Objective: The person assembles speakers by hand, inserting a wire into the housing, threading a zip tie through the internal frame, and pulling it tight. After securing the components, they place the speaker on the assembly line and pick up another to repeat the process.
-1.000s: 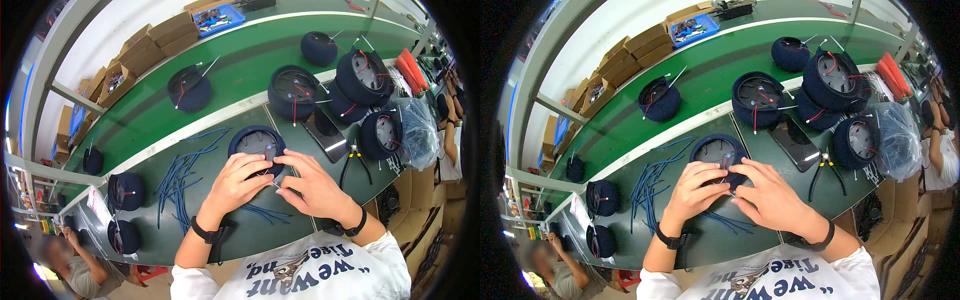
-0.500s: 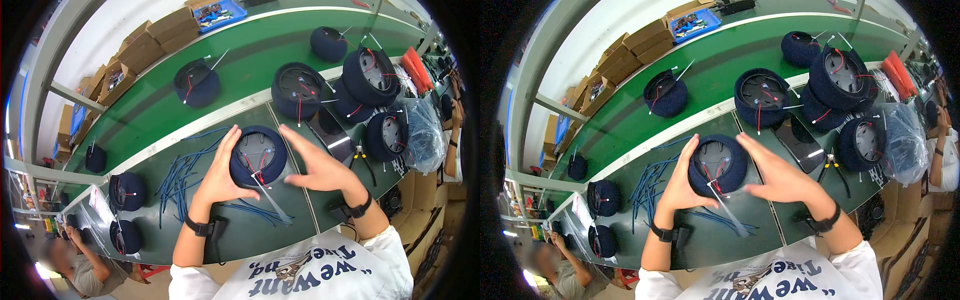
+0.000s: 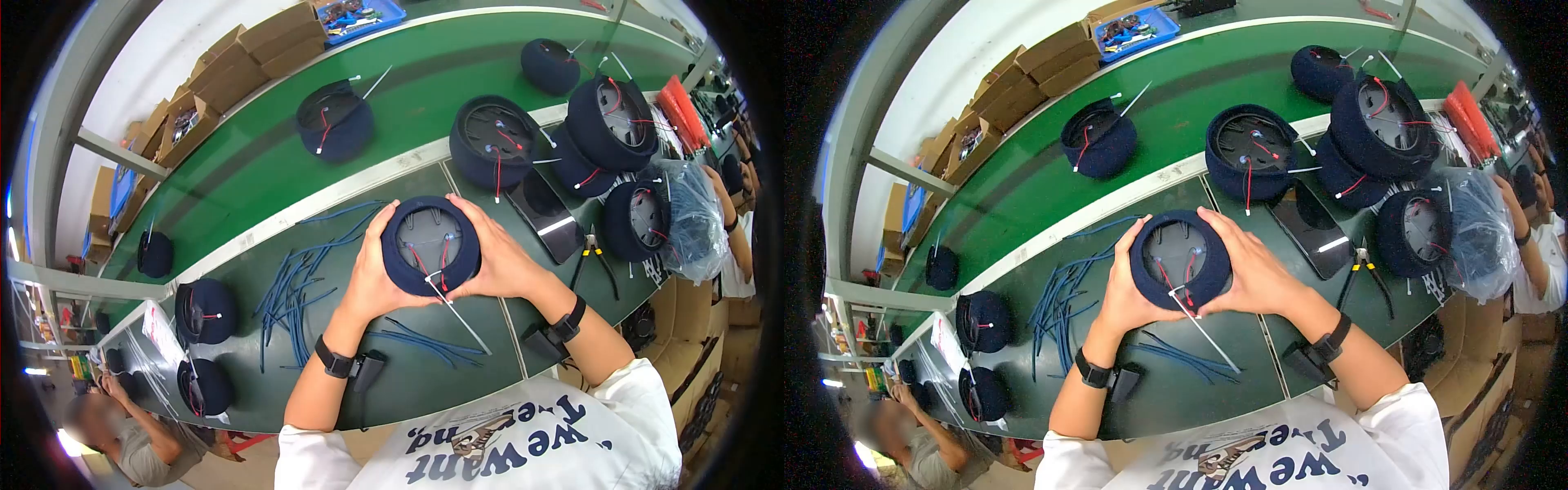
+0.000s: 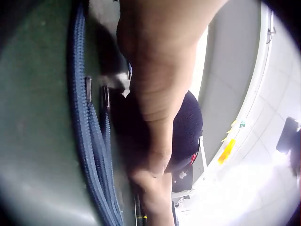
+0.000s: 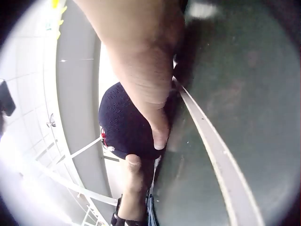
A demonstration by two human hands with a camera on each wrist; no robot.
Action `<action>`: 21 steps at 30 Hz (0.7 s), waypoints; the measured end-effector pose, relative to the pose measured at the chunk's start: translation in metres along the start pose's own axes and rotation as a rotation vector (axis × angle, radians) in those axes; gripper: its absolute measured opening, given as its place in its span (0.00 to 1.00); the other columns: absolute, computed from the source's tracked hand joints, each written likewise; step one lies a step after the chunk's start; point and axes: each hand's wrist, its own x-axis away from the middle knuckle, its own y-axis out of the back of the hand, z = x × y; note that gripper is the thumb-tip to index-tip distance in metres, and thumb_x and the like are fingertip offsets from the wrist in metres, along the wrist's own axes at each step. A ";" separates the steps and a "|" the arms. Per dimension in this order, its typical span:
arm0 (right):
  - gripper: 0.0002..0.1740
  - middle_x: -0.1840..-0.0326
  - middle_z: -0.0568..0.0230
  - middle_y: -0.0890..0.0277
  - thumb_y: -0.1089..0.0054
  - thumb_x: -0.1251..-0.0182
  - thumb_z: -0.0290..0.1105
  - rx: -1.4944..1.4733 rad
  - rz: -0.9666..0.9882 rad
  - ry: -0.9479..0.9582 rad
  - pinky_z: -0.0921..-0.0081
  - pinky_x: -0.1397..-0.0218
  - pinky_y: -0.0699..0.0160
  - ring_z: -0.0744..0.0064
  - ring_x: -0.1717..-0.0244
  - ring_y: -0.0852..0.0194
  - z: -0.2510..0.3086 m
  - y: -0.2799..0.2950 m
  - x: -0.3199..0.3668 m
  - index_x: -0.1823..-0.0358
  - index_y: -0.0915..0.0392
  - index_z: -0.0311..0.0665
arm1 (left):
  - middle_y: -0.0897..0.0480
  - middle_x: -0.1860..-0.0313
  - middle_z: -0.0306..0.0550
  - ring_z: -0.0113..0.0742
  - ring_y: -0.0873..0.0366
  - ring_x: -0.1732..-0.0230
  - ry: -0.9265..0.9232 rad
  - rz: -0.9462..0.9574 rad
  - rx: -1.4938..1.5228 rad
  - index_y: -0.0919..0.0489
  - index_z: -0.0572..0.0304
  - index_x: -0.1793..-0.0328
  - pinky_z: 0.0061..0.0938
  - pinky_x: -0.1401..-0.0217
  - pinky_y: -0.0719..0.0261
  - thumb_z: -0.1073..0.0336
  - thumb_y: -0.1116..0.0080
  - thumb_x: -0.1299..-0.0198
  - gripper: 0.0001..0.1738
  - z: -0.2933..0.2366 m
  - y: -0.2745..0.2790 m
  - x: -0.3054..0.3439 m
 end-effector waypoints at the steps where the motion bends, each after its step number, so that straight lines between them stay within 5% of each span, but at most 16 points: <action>1: 0.81 0.12 0.43 0.48 0.05 0.64 0.46 -0.001 0.024 -0.015 0.51 0.16 0.37 0.41 0.13 0.45 -0.003 -0.001 0.002 0.11 0.55 0.41 | 0.33 0.18 0.65 0.64 0.33 0.18 0.023 0.008 0.003 0.46 0.63 0.13 0.51 0.16 0.32 0.47 0.02 0.82 0.87 -0.003 0.001 0.001; 7: 0.78 0.08 0.43 0.56 0.10 0.55 0.50 -0.185 0.106 0.032 0.50 0.12 0.43 0.40 0.10 0.52 0.007 0.025 0.007 0.09 0.58 0.41 | 0.36 0.15 0.66 0.64 0.36 0.16 -0.058 0.092 -0.009 0.50 0.57 0.11 0.54 0.15 0.34 0.39 0.04 0.84 0.91 -0.006 0.014 0.000; 9: 0.75 0.07 0.43 0.58 0.12 0.51 0.54 -0.267 0.106 0.061 0.50 0.12 0.44 0.40 0.09 0.55 0.012 0.033 0.005 0.09 0.57 0.42 | 0.35 0.14 0.64 0.65 0.37 0.15 -0.150 0.029 0.030 0.40 0.53 0.13 0.55 0.15 0.35 0.40 0.05 0.82 0.84 -0.009 0.013 -0.007; 10: 0.60 0.08 0.43 0.55 0.22 0.39 0.58 -0.206 0.096 0.117 0.50 0.13 0.42 0.36 0.11 0.50 0.011 0.031 0.000 0.11 0.45 0.46 | 0.35 0.15 0.63 0.65 0.37 0.15 -0.148 0.068 -0.044 0.37 0.53 0.14 0.55 0.15 0.34 0.40 0.05 0.81 0.81 -0.016 0.016 -0.011; 14: 0.37 0.10 0.44 0.49 0.35 0.25 0.51 -0.011 0.013 0.023 0.46 0.17 0.36 0.31 0.16 0.41 0.022 0.014 -0.004 0.18 0.32 0.49 | 0.30 0.17 0.62 0.68 0.34 0.17 -0.164 0.018 -0.071 0.27 0.54 0.20 0.56 0.16 0.33 0.45 0.06 0.77 0.69 -0.012 0.008 -0.013; 17: 0.36 0.10 0.43 0.48 0.35 0.25 0.47 0.198 0.005 0.044 0.48 0.16 0.36 0.32 0.15 0.42 0.021 0.015 -0.003 0.18 0.32 0.49 | 0.28 0.19 0.64 0.67 0.29 0.20 -0.216 -0.019 -0.121 0.26 0.56 0.22 0.55 0.17 0.32 0.46 0.07 0.75 0.67 -0.012 0.006 -0.014; 21: 0.37 0.11 0.41 0.46 0.35 0.26 0.43 -0.226 -0.078 0.048 0.50 0.16 0.37 0.35 0.14 0.43 0.014 0.009 -0.004 0.17 0.32 0.48 | 0.28 0.19 0.68 0.65 0.26 0.22 -0.161 -0.089 0.009 0.26 0.61 0.22 0.53 0.19 0.29 0.46 0.07 0.76 0.68 -0.018 0.000 -0.010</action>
